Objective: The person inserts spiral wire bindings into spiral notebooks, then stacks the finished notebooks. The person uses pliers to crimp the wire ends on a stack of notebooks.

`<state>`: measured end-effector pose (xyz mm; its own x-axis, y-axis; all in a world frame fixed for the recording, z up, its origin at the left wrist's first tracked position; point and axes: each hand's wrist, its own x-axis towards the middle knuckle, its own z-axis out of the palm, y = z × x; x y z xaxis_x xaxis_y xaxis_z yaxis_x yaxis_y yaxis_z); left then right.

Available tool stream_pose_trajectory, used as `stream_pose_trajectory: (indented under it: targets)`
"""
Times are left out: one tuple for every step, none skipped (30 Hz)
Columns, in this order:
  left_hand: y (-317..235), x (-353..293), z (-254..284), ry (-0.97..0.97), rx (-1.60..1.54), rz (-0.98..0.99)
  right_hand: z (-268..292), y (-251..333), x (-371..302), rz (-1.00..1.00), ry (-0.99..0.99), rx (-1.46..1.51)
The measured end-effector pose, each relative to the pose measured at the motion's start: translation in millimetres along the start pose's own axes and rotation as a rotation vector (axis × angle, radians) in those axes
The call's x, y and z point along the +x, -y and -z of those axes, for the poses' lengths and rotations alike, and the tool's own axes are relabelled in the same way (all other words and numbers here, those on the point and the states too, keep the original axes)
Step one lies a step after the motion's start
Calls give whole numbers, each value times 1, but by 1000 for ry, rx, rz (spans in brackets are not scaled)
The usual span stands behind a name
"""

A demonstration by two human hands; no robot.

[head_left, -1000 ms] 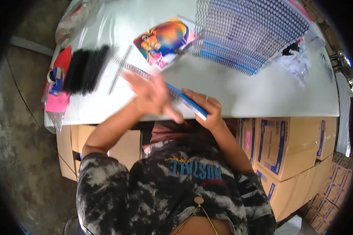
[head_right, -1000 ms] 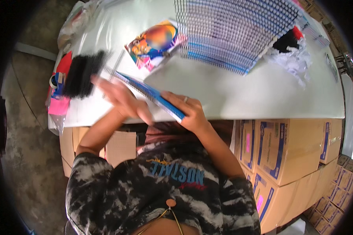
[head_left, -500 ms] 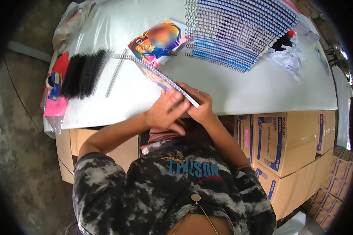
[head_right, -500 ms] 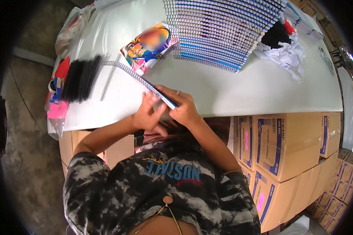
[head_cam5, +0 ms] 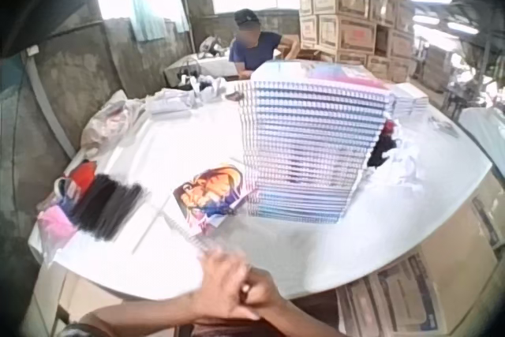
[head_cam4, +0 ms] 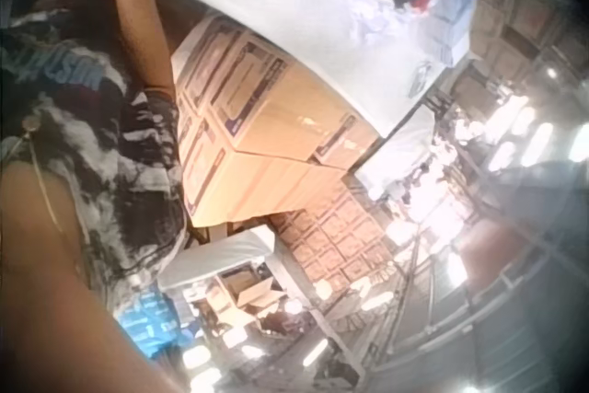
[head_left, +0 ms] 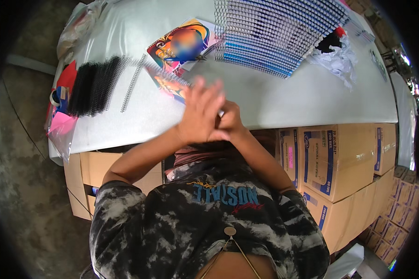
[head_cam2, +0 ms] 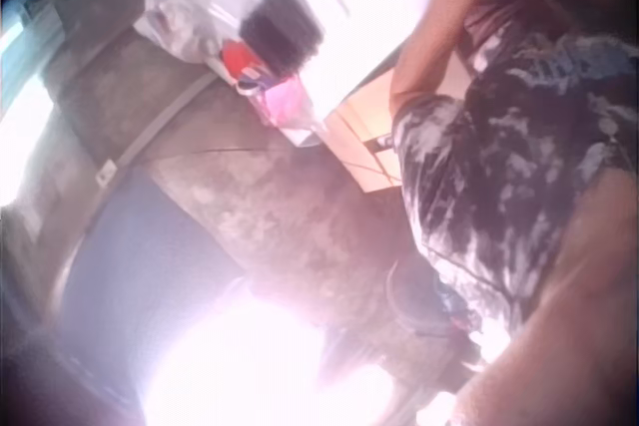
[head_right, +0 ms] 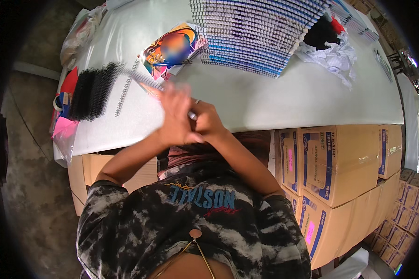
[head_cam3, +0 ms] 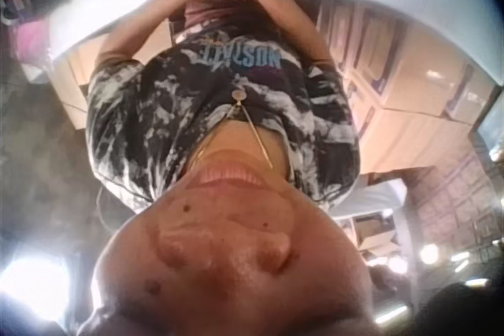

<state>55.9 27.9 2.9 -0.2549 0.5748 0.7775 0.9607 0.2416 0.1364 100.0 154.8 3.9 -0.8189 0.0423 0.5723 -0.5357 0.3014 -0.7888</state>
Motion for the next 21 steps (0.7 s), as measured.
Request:
stream_pose_trajectory:
  targets:
    - [1, -34, -15, 94, -104, -62, -2, -4, 0, -55, -16, 27]
    - [-8, -34, -7, 126, -128, -55, 1, -5, 0, -3, -78, 81]
    - [-18, -20, 3, 75, -152, 22, 4, -7, 0, 120, -32, -68]
    - [-25, 3, 18, 149, -151, 116, -1, -1, -1, 153, -64, -27]
    - [-33, 27, 34, 218, -143, 211, -8, 8, 3, 192, -89, 16]
    - [-40, 43, 42, 168, -307, 228, -10, 16, 12, 262, -146, 49]
    - [-48, 60, 55, 119, -325, 282, -10, 25, 22, 331, -211, 76]
    - [-50, 68, 73, 133, -331, 350, 1, 39, 31, 332, -156, -23]
    - [-47, 75, 87, 144, -343, 409, 15, 55, 41, 338, -105, -130]
    - [-43, 79, 89, -48, -333, 529, 27, 68, 50, 351, -51, -233]
    - [-38, 88, 96, -86, -434, 734, 50, 80, 57, 295, 101, -428]
    - [-28, 91, 95, -117, -591, 812, 60, 79, 68, 285, 59, -416]
    - [-18, 92, 91, -149, -746, 893, 57, 77, 71, 111, 7, -324]
    - [-12, 94, 88, -157, -854, 918, 60, 80, 76, -157, 107, -116]
    - [-6, 94, 85, -137, -943, 929, 64, 82, 79, -431, 201, 89]
    - [0, 95, 84, -115, -1032, 938, 67, 84, 82, -424, 191, 97]
    - [5, 96, 84, -91, -1121, 945, 69, 86, 84, -417, 180, 106]
    - [10, 97, 85, -29, -1158, 924, 71, 87, 83, -416, 166, 117]
    - [12, 101, 85, 0, -1162, 906, 70, 86, 82, -393, 102, 165]
    - [14, 106, 85, 28, -1166, 888, 69, 82, 80, -370, 38, 212]
    - [15, 107, 86, 56, -1162, 878, 67, 80, 78, -348, -21, 267]
